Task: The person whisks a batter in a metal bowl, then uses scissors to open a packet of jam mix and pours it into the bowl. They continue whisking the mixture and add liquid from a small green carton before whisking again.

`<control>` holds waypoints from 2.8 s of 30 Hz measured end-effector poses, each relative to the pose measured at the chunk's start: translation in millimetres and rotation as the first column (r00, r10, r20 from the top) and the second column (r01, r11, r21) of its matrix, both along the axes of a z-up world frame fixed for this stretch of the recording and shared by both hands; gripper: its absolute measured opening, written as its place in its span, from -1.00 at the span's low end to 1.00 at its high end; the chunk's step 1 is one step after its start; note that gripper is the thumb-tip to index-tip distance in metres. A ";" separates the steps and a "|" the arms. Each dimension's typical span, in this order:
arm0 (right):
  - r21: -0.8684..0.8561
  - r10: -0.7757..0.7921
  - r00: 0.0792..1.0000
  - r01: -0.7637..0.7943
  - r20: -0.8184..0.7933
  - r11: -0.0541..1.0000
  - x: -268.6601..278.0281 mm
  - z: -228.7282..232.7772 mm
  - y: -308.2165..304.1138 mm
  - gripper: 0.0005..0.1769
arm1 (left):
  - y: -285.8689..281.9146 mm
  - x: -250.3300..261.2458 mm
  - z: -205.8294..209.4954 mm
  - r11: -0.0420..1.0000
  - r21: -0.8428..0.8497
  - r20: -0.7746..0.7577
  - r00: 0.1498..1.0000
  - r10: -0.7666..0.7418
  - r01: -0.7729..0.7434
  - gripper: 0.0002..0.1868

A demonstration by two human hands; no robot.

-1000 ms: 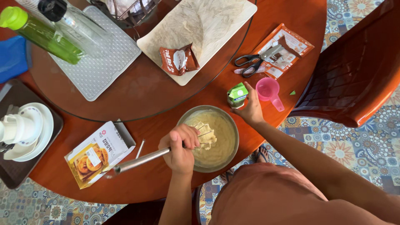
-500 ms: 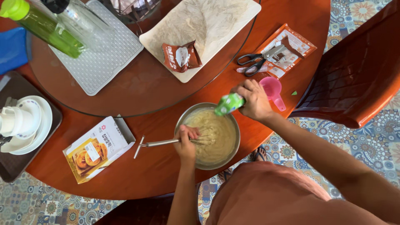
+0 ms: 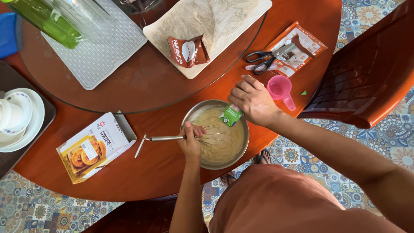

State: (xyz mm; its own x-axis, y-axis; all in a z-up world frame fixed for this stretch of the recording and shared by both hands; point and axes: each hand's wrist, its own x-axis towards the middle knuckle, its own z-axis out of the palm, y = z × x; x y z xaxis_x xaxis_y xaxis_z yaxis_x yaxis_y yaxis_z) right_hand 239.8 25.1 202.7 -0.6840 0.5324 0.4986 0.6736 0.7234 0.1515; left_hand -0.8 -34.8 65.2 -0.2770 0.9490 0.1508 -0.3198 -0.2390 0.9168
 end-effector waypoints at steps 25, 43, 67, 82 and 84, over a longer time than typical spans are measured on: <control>0.149 0.068 0.991 -0.085 0.116 0.985 -31.7 6.8 20.6 -0.92 | -0.7 -3.2 4.7 1.000 0.015 0.022 1.000 0.004 -0.004 -0.49; 0.160 0.123 0.986 -0.140 0.115 0.977 -50.3 -8.2 36.7 -0.90 | 0.1 -0.7 -0.7 0.999 0.053 0.004 1.000 -0.013 0.012 -0.48; -0.123 0.098 0.874 -0.044 0.475 0.991 -26.1 19.1 18.8 -0.83 | -0.5 -1.7 3.5 0.997 0.073 -0.022 1.000 -0.003 0.005 -0.51; -0.278 0.058 0.995 -0.034 0.078 0.960 6.2 -2.6 -24.1 -0.66 | -2.2 0.6 -0.1 0.998 0.070 -0.029 1.000 0.002 0.000 -0.52; -0.253 0.058 0.997 -0.045 0.045 0.966 8.3 -2.1 -24.0 -0.68 | -2.5 -1.3 2.2 0.998 0.070 -0.043 0.999 -0.002 0.005 -0.51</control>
